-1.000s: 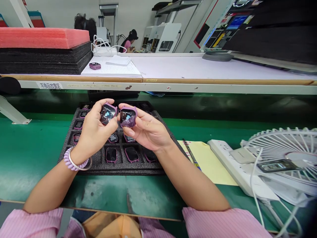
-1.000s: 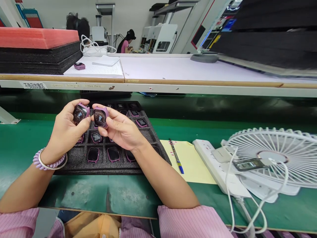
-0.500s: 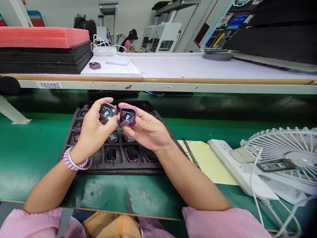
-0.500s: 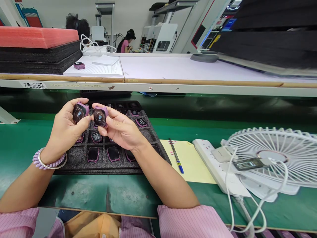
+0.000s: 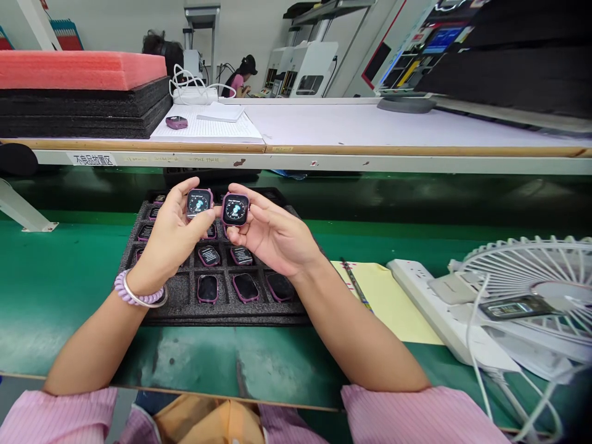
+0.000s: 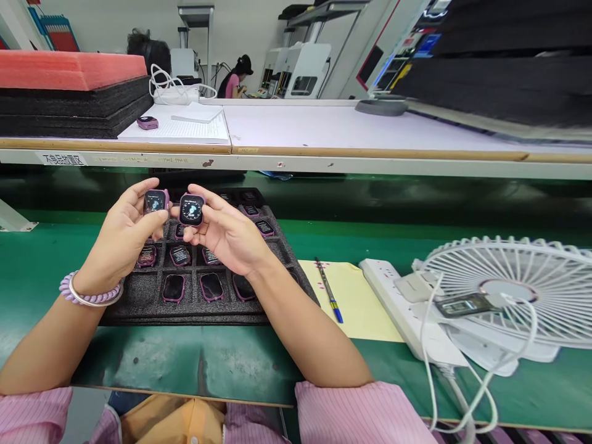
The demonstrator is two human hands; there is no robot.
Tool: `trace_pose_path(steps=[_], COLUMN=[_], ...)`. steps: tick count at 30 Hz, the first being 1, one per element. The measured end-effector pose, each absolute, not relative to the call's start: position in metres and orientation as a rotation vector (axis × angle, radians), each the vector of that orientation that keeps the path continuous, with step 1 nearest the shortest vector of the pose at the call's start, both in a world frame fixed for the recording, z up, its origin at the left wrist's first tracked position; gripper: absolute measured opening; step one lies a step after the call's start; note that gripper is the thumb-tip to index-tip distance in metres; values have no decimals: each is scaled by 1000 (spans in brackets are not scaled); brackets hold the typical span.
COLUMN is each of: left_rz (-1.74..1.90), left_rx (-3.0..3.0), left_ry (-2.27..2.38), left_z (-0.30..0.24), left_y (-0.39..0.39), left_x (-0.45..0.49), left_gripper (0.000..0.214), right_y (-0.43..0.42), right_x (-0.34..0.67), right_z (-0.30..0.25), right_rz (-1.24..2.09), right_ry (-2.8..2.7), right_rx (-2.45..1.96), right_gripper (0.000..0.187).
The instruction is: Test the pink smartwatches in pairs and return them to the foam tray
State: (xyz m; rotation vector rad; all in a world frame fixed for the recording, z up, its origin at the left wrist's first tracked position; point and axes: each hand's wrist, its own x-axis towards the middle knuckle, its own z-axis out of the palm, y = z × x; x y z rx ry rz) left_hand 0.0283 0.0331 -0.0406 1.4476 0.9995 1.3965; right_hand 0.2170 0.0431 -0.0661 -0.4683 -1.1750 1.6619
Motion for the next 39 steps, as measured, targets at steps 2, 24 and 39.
trace_pose_path(steps=[2,24,39], left_rz=[1325,1232,1212], left_rx=[1319,1270,1329], left_ry=[946,819,853], left_z=[-37,-37,-36], left_y=[33,33,31], left_x=[29,27,28], left_gripper=[64,32,39], right_y=[46,45,46], right_x=[218,214,213], right_z=[-67,-66,-69], right_rz=[1663,1473,1437], right_ry=[-1155,-1231,-1244], right_rx=[-458,-560,-569], right_gripper=[50,48,52])
